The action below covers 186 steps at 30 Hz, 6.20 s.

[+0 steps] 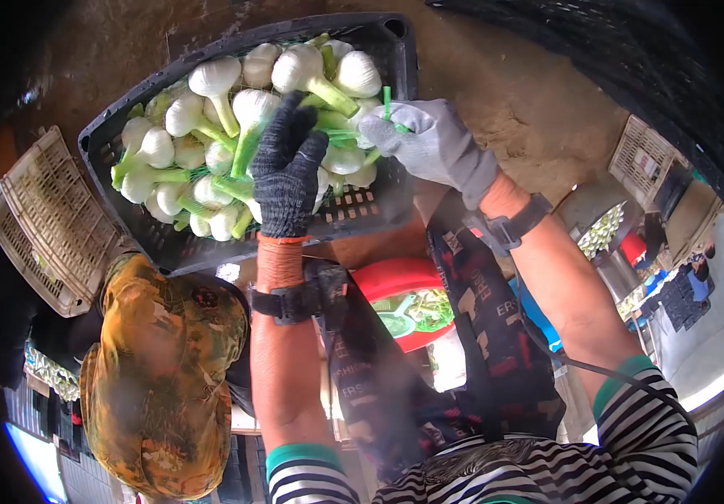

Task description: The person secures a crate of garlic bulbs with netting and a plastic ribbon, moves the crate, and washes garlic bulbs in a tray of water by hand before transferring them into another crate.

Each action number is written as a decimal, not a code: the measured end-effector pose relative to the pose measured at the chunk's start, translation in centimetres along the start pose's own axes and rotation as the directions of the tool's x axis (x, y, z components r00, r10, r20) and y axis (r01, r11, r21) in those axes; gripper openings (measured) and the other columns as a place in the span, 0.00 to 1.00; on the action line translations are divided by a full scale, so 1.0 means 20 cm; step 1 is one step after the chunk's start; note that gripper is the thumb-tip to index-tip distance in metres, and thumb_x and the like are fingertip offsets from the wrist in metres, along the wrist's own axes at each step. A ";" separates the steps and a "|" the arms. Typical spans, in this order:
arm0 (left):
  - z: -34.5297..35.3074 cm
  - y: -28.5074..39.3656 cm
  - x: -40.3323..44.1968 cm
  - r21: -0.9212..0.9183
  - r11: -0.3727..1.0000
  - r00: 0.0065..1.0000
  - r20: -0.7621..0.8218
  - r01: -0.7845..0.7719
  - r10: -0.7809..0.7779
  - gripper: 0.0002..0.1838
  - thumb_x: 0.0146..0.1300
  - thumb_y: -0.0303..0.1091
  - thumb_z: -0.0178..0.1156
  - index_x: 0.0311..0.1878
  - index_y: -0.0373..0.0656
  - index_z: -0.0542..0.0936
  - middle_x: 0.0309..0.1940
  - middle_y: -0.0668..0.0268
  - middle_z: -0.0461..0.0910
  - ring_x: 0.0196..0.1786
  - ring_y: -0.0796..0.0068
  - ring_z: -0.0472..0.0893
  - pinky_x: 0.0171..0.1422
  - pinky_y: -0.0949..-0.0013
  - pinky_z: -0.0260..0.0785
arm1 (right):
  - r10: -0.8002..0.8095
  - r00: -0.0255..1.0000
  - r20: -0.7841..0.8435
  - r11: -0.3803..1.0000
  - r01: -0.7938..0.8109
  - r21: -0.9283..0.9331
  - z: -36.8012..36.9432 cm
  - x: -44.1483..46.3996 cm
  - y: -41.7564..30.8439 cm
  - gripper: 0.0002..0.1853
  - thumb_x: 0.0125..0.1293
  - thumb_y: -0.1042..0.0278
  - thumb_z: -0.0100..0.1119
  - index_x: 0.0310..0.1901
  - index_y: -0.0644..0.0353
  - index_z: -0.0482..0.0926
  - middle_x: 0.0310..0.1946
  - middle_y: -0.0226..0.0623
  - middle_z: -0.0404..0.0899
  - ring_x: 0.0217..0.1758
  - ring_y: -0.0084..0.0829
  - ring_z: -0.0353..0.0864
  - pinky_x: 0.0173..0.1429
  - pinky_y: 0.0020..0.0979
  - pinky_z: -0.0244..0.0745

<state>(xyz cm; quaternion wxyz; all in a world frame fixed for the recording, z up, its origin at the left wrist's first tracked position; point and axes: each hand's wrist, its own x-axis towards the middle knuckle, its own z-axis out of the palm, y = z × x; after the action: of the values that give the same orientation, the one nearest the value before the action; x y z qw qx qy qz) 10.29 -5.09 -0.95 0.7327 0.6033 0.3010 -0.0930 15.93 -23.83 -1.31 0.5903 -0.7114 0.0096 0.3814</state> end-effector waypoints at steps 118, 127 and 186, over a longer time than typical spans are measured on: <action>-0.13 0.06 0.13 0.875 0.485 0.993 -0.061 0.003 0.102 0.08 0.51 0.32 0.66 0.34 0.41 0.82 0.27 0.63 0.83 0.30 0.70 0.82 0.34 0.65 0.74 | 0.052 0.991 0.121 0.327 0.097 -0.940 0.26 0.06 -0.15 0.10 0.59 0.64 0.50 0.36 0.49 0.82 0.35 0.36 0.83 0.40 0.38 0.84 0.35 0.48 0.75; -0.16 0.04 0.15 0.569 0.804 0.976 -0.208 0.170 -0.059 0.09 0.55 0.37 0.63 0.34 0.41 0.82 0.28 0.61 0.83 0.30 0.69 0.83 0.33 0.67 0.75 | 0.108 0.980 0.170 0.378 0.117 -0.918 0.25 0.06 -0.15 0.12 0.58 0.68 0.49 0.39 0.54 0.82 0.35 0.39 0.83 0.39 0.41 0.83 0.38 0.45 0.76; 0.10 2.63 -1.27 0.184 0.935 0.952 0.107 -0.302 0.286 0.13 0.63 0.39 0.51 0.35 0.39 0.78 0.25 0.66 0.78 0.27 0.74 0.78 0.34 0.69 0.72 | -0.564 0.700 -0.439 0.804 0.344 -0.485 -1.23 -1.81 -2.14 0.04 0.55 0.74 0.55 0.29 0.57 0.81 0.19 0.33 0.74 0.21 0.26 0.74 0.25 0.29 0.66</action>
<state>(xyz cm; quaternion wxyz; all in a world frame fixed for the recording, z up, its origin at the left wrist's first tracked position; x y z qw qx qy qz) 16.95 0.72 56.86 0.6857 0.7075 0.1675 -0.0357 23.18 -47.53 54.77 0.4934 -0.8671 -0.0674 -0.0120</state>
